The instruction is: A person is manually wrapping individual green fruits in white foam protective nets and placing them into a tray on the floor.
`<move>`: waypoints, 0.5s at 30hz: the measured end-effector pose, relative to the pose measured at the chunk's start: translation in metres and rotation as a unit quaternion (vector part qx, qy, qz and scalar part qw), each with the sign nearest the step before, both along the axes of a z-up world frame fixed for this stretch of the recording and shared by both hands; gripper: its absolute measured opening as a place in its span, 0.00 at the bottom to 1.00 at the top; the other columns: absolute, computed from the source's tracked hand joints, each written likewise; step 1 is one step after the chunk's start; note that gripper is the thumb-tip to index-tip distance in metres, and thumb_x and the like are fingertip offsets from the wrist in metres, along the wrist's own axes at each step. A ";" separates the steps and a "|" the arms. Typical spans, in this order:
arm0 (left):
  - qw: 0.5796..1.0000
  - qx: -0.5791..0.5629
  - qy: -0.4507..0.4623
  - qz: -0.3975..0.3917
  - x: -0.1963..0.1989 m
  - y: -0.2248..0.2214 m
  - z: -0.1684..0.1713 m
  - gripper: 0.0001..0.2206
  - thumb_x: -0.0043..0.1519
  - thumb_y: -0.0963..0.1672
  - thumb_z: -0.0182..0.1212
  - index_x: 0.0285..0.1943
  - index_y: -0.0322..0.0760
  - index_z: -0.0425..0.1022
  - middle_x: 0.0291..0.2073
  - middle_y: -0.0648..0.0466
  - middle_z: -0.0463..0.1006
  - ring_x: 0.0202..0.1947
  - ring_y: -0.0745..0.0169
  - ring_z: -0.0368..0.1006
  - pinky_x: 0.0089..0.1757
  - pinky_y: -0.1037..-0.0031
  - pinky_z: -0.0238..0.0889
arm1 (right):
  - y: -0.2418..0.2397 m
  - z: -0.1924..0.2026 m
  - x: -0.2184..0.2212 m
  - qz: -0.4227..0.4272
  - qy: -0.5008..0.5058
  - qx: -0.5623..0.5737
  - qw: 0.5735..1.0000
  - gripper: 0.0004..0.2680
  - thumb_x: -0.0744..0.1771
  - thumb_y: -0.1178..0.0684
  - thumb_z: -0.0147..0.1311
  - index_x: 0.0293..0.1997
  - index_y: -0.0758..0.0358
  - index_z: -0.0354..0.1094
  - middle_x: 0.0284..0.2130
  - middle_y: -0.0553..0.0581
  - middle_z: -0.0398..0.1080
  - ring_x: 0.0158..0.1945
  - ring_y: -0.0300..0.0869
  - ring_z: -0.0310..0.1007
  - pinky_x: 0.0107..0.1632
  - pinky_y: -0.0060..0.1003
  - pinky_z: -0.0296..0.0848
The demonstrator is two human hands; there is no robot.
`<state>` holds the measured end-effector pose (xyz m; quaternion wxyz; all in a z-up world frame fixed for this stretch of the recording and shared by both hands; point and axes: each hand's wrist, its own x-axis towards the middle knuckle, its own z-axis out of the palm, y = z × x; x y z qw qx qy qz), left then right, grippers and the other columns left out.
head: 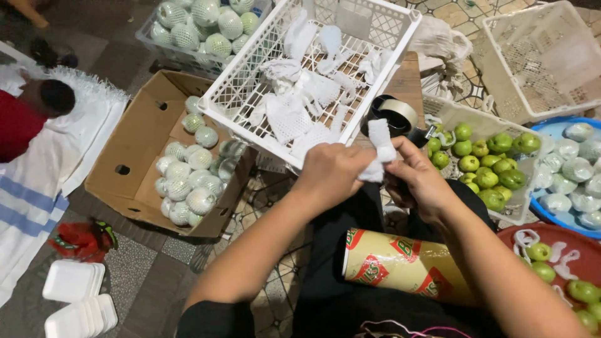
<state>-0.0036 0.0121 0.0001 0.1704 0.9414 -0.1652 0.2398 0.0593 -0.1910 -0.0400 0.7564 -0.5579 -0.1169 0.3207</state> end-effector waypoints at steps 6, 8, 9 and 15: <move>0.995 -0.091 -0.014 -0.039 0.006 0.015 0.009 0.12 0.54 0.46 0.61 0.47 0.49 0.78 0.35 0.56 0.83 0.35 0.51 0.80 0.35 0.65 0.72 | 0.036 0.055 0.035 -0.068 -0.035 -0.048 0.996 0.04 0.70 0.54 0.46 0.49 0.50 0.60 0.26 0.45 0.55 0.18 0.30 0.56 0.13 0.21 0.52; 0.973 -0.200 0.099 0.056 0.036 0.045 -0.003 0.23 0.64 0.51 0.61 0.59 0.30 0.72 0.49 0.33 0.80 0.50 0.34 0.79 0.47 0.51 0.72 | 0.056 0.069 0.063 -0.056 -0.111 -0.095 0.988 0.09 0.72 0.48 0.46 0.57 0.53 0.58 0.22 0.51 0.53 0.13 0.35 0.52 0.11 0.28 0.49; 0.974 -0.198 0.099 0.057 0.051 0.056 -0.010 0.23 0.64 0.51 0.61 0.59 0.30 0.72 0.49 0.33 0.80 0.50 0.34 0.79 0.47 0.51 0.72 | 0.070 0.067 0.084 -0.056 -0.110 -0.093 0.988 0.09 0.72 0.48 0.46 0.57 0.53 0.58 0.22 0.51 0.53 0.13 0.35 0.52 0.11 0.28 0.49; 0.846 -0.236 0.405 0.254 0.124 0.140 -0.053 0.34 0.65 0.60 0.26 0.74 0.43 0.59 0.73 0.47 0.60 0.73 0.42 0.54 0.67 0.45 0.47 | 0.089 0.048 0.146 -0.008 -0.059 -0.350 0.935 0.20 0.72 0.37 0.47 0.57 0.67 0.65 0.37 0.56 0.69 0.25 0.36 0.61 0.26 0.32 0.66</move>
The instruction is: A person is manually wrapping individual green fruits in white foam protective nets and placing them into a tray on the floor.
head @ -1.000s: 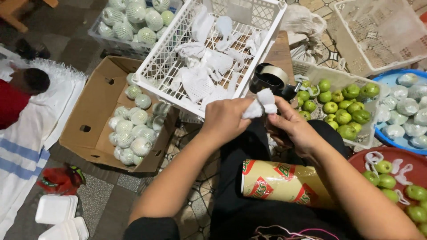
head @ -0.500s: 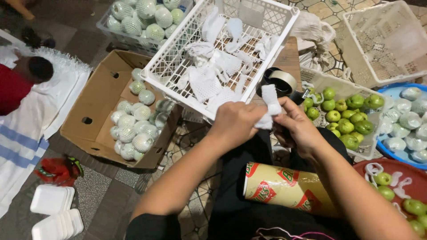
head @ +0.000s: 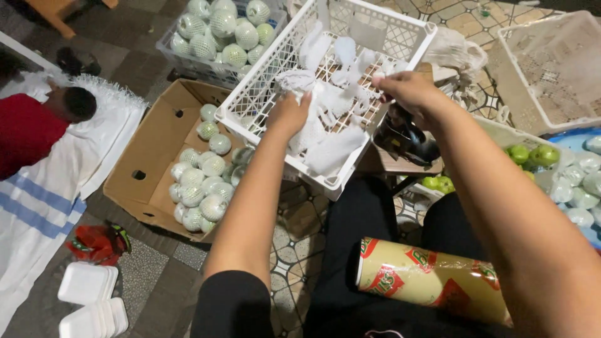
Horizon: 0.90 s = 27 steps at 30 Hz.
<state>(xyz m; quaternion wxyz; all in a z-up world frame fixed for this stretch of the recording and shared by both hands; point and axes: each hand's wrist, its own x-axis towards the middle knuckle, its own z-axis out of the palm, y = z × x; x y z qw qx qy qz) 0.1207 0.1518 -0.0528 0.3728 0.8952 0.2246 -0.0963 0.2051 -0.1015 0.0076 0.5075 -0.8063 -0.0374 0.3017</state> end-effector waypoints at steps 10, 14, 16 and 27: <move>0.987 0.127 -0.007 0.102 0.047 0.073 -0.113 0.19 0.55 0.50 0.69 0.52 0.39 0.79 0.42 0.46 0.82 0.49 0.39 0.78 0.45 0.48 0.70 | -0.038 -0.009 -0.062 -0.027 -0.083 0.200 0.976 0.12 0.65 0.61 0.58 0.54 0.65 0.71 0.24 0.56 0.63 0.14 0.38 0.62 0.14 0.30 0.60; 0.940 -0.176 -0.264 0.124 -0.027 0.020 0.027 0.24 0.60 0.47 0.62 0.63 0.28 0.70 0.45 0.40 0.79 0.45 0.48 0.76 0.46 0.56 0.69 | -0.036 0.007 -0.081 -0.059 -0.112 0.252 0.959 0.14 0.64 0.63 0.60 0.55 0.63 0.71 0.31 0.55 0.69 0.20 0.32 0.63 0.17 0.23 0.60; 0.911 -0.260 -0.304 0.097 -0.041 0.005 0.037 0.18 0.60 0.44 0.62 0.58 0.33 0.71 0.41 0.49 0.78 0.43 0.58 0.74 0.45 0.65 0.69 | -0.025 0.010 -0.085 -0.054 -0.138 0.266 0.952 0.17 0.64 0.64 0.61 0.59 0.62 0.70 0.33 0.56 0.69 0.26 0.33 0.66 0.24 0.23 0.66; 0.915 -0.242 -0.320 -0.048 -0.098 -0.074 0.050 0.11 0.56 0.46 0.71 0.43 0.42 0.76 0.27 0.55 0.78 0.32 0.68 0.73 0.36 0.74 0.66 | -0.029 0.005 -0.106 0.034 -0.074 0.329 0.941 0.25 0.61 0.67 0.55 0.67 0.59 0.62 0.17 0.52 0.56 0.14 0.32 0.53 0.15 0.24 0.49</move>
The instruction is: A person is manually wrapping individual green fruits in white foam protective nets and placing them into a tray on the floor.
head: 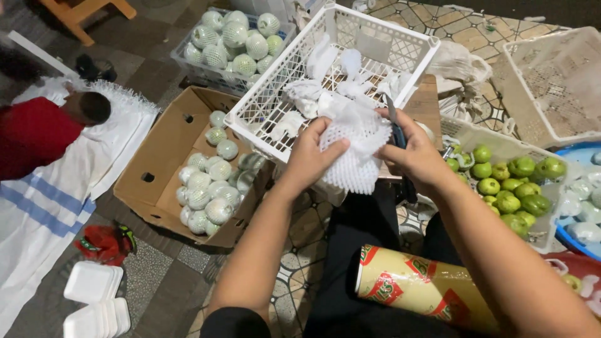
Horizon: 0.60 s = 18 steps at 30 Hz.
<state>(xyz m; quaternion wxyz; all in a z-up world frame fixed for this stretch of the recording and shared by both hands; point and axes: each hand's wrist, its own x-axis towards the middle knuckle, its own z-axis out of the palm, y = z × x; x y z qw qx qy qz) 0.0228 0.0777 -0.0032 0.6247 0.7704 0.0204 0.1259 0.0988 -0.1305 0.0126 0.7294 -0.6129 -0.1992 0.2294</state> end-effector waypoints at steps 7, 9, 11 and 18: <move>0.987 0.158 -0.009 0.022 -0.018 -0.037 0.005 0.21 0.57 0.51 0.69 0.54 0.38 0.76 0.37 0.40 0.82 0.42 0.41 0.80 0.42 0.57 0.71 | -0.003 -0.030 0.003 -0.154 -0.017 -0.053 0.986 0.06 0.64 0.57 0.65 0.36 0.58 0.70 0.17 0.47 0.63 0.16 0.28 0.57 0.15 0.21 0.53; 0.969 0.240 -0.032 0.048 -0.019 -0.049 -0.004 0.17 0.65 0.52 0.60 0.52 0.38 0.77 0.36 0.42 0.82 0.42 0.38 0.80 0.41 0.56 0.72 | -0.001 -0.030 -0.001 -0.183 -0.052 -0.069 0.979 0.07 0.64 0.56 0.68 0.31 0.57 0.69 0.16 0.46 0.61 0.18 0.28 0.57 0.17 0.20 0.53; 0.973 0.216 -0.055 0.064 -0.019 -0.068 -0.021 0.17 0.71 0.50 0.48 0.53 0.32 0.74 0.40 0.39 0.80 0.46 0.36 0.78 0.44 0.57 0.72 | -0.001 -0.025 -0.007 -0.239 -0.153 -0.133 0.950 0.07 0.62 0.58 0.67 0.30 0.60 0.69 0.17 0.51 0.61 0.21 0.33 0.57 0.22 0.25 0.54; 0.990 0.123 0.047 -0.041 -0.028 -0.085 -0.018 0.39 0.63 0.53 0.57 0.75 0.22 0.45 0.64 0.25 0.62 0.63 0.19 0.62 0.58 0.37 0.60 | -0.009 -0.026 -0.021 -0.193 -0.076 -0.087 0.974 0.08 0.63 0.57 0.69 0.35 0.60 0.70 0.20 0.49 0.65 0.23 0.30 0.60 0.23 0.22 0.59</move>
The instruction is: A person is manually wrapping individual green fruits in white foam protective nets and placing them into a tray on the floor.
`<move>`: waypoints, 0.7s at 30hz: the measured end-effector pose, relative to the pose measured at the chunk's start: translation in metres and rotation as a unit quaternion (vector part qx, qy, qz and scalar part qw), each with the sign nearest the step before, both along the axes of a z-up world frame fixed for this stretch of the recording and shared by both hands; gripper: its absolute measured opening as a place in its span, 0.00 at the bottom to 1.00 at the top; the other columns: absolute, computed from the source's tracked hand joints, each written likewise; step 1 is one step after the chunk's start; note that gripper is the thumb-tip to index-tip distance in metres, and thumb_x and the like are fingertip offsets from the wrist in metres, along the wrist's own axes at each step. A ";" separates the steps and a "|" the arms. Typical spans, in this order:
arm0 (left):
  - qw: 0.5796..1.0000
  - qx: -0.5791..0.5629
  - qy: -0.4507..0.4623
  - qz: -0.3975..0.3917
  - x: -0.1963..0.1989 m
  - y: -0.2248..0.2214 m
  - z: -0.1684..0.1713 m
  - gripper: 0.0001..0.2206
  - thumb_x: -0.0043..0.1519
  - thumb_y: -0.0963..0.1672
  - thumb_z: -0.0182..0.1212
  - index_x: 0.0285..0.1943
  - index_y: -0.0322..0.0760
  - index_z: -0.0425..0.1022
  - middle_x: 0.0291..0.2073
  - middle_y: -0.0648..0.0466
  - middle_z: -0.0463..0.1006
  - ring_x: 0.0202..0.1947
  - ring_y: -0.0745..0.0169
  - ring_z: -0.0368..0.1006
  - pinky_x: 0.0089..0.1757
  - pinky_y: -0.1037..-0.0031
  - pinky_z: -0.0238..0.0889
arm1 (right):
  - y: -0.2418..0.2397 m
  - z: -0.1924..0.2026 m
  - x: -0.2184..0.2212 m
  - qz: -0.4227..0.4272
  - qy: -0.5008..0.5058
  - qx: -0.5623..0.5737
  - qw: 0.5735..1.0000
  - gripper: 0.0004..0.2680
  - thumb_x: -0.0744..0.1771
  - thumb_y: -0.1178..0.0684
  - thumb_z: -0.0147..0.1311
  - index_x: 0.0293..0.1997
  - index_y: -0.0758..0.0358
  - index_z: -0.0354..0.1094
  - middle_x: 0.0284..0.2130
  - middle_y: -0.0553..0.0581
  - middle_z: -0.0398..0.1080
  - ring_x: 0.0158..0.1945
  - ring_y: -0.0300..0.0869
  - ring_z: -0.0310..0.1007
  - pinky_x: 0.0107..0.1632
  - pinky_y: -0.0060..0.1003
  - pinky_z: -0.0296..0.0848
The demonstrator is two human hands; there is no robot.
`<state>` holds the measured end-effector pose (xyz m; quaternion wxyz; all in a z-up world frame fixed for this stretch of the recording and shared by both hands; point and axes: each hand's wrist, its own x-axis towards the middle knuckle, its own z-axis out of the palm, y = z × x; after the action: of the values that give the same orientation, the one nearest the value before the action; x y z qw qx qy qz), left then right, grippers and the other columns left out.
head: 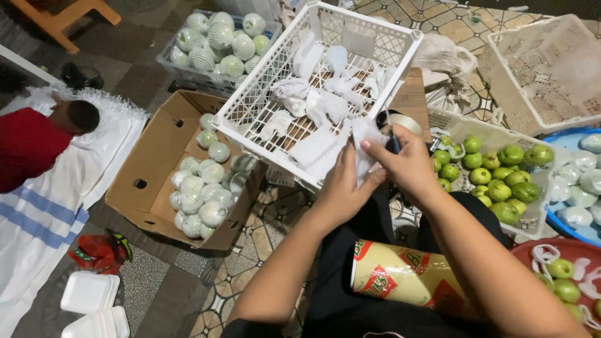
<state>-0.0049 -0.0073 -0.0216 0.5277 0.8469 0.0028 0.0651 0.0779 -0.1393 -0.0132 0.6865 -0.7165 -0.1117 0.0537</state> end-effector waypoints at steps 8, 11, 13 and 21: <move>0.994 -0.101 0.012 0.037 -0.005 0.035 -0.011 0.21 0.71 0.48 0.52 0.67 0.29 0.66 0.52 0.38 0.78 0.58 0.44 0.72 0.56 0.51 0.64 | -0.040 0.031 -0.009 0.254 0.065 0.024 0.965 0.23 0.70 0.35 0.40 0.71 0.55 0.55 0.34 0.56 0.64 0.22 0.32 0.57 0.22 0.26 0.56; 0.993 -0.113 0.037 -0.021 -0.006 0.044 -0.015 0.15 0.68 0.46 0.58 0.61 0.36 0.72 0.46 0.44 0.81 0.51 0.61 0.73 0.52 0.57 0.67 | -0.050 0.023 -0.012 0.285 0.115 -0.075 0.949 0.25 0.68 0.44 0.47 0.75 0.56 0.52 0.61 0.66 0.63 0.45 0.45 0.62 0.46 0.39 0.69; 0.993 -0.097 0.045 -0.050 -0.012 0.042 0.005 0.13 0.66 0.44 0.57 0.58 0.37 0.73 0.43 0.44 0.82 0.49 0.59 0.74 0.52 0.57 0.68 | -0.048 0.003 -0.003 0.304 0.135 -0.051 0.942 0.24 0.67 0.49 0.51 0.74 0.53 0.53 0.48 0.63 0.71 0.34 0.39 0.62 0.35 0.32 0.63; 0.995 0.020 0.076 -0.065 -0.016 0.037 0.036 0.18 0.64 0.51 0.59 0.59 0.43 0.72 0.47 0.38 0.81 0.54 0.30 0.75 0.50 0.46 0.66 | -0.038 -0.010 -0.020 0.261 0.119 0.069 0.956 0.16 0.67 0.57 0.56 0.63 0.52 0.65 0.20 0.49 0.66 0.14 0.29 0.54 0.15 0.22 0.53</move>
<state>-0.0204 0.0297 0.0149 0.5123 0.8580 -0.0133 -0.0335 0.0574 -0.1769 -0.0235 0.7049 -0.6016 -0.2156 0.3078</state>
